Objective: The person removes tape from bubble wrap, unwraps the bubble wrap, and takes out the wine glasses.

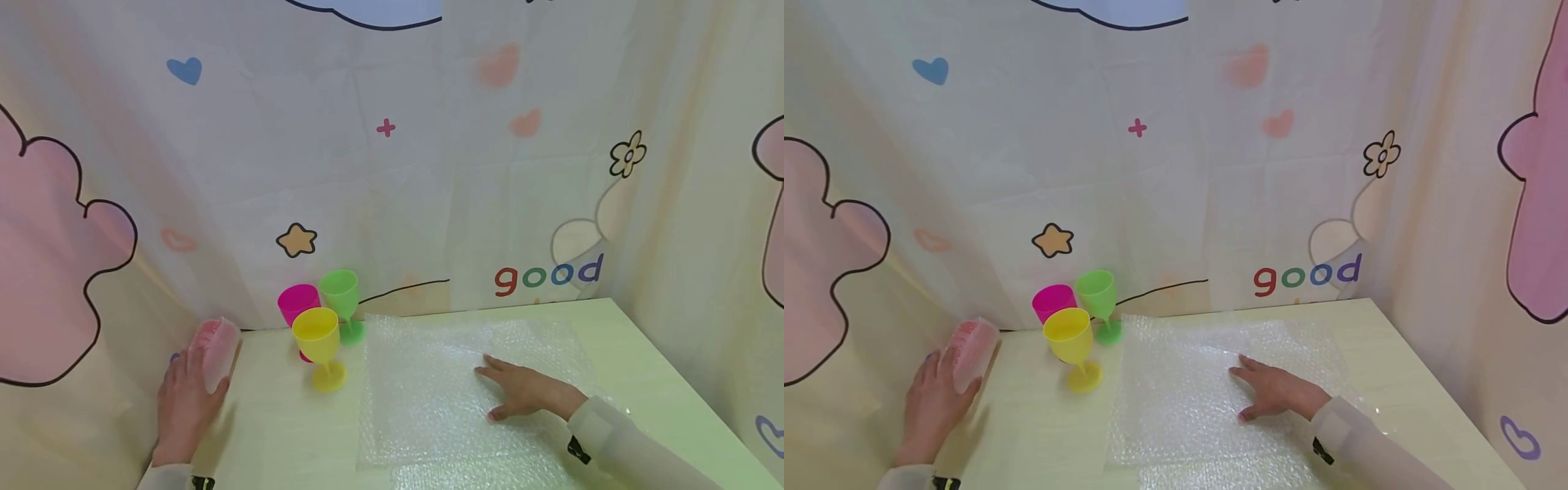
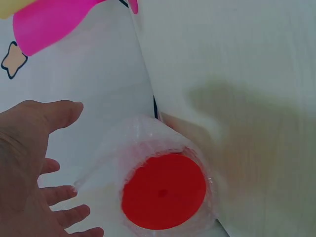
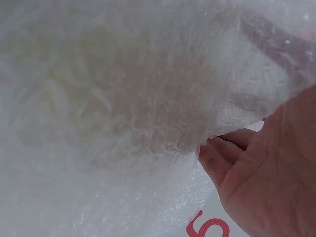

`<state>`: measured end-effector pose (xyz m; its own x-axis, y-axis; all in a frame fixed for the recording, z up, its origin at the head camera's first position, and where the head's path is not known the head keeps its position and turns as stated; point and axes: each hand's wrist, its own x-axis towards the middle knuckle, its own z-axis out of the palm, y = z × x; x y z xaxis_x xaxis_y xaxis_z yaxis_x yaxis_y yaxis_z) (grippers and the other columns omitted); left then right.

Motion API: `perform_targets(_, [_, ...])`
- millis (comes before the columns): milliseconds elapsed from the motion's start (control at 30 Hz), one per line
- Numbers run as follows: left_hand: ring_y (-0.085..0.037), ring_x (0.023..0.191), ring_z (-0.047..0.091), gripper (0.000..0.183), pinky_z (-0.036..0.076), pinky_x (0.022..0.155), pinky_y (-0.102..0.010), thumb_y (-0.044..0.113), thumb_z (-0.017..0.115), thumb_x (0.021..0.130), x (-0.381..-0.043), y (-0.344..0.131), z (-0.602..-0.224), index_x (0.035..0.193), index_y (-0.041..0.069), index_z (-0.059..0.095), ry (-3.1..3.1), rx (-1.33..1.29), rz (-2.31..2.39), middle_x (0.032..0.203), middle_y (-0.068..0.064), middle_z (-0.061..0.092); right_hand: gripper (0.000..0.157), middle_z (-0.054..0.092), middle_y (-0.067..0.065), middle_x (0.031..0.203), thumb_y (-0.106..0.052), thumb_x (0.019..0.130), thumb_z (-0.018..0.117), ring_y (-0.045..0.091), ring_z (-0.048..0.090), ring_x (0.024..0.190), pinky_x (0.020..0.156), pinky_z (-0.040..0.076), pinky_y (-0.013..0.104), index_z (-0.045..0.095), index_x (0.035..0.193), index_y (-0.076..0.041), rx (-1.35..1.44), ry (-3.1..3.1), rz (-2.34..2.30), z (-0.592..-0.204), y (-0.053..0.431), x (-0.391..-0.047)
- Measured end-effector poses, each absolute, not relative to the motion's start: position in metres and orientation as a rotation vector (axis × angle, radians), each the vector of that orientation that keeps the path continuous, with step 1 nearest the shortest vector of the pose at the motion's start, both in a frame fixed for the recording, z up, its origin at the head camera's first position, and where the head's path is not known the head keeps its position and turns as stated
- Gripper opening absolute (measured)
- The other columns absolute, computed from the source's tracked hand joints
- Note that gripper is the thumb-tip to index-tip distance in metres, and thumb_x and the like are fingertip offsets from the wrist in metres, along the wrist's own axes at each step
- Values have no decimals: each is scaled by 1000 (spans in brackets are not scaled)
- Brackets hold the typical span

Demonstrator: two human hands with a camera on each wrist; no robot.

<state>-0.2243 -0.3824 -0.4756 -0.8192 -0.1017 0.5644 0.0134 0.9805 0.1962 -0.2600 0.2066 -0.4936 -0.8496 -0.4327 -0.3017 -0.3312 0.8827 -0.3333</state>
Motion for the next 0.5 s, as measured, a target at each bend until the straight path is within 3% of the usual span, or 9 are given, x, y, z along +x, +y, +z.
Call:
perform_targets(233, [-54, 122, 32, 81, 30, 90, -71, 35, 65, 82, -224, -393, -484, 140, -5, 28, -2699, 273, -307, 139, -35, 31, 92, 14, 3, 158, -57, 68, 71, 30, 24, 143, 110, 29, 56, 30, 146, -29, -561, 2678, -385, -494, 207, -260])
perform_targets(500, [-58, 110, 34, 85, 33, 82, -70, 42, 63, 82, -226, -398, -487, 136, -13, 26, -2816, 389, -301, 127, -40, 34, 92, 16, 3, 158, -56, 68, 72, 30, 25, 143, 110, 30, 54, 31, 146, -28, -563, 2688, -381, -495, 208, -260])
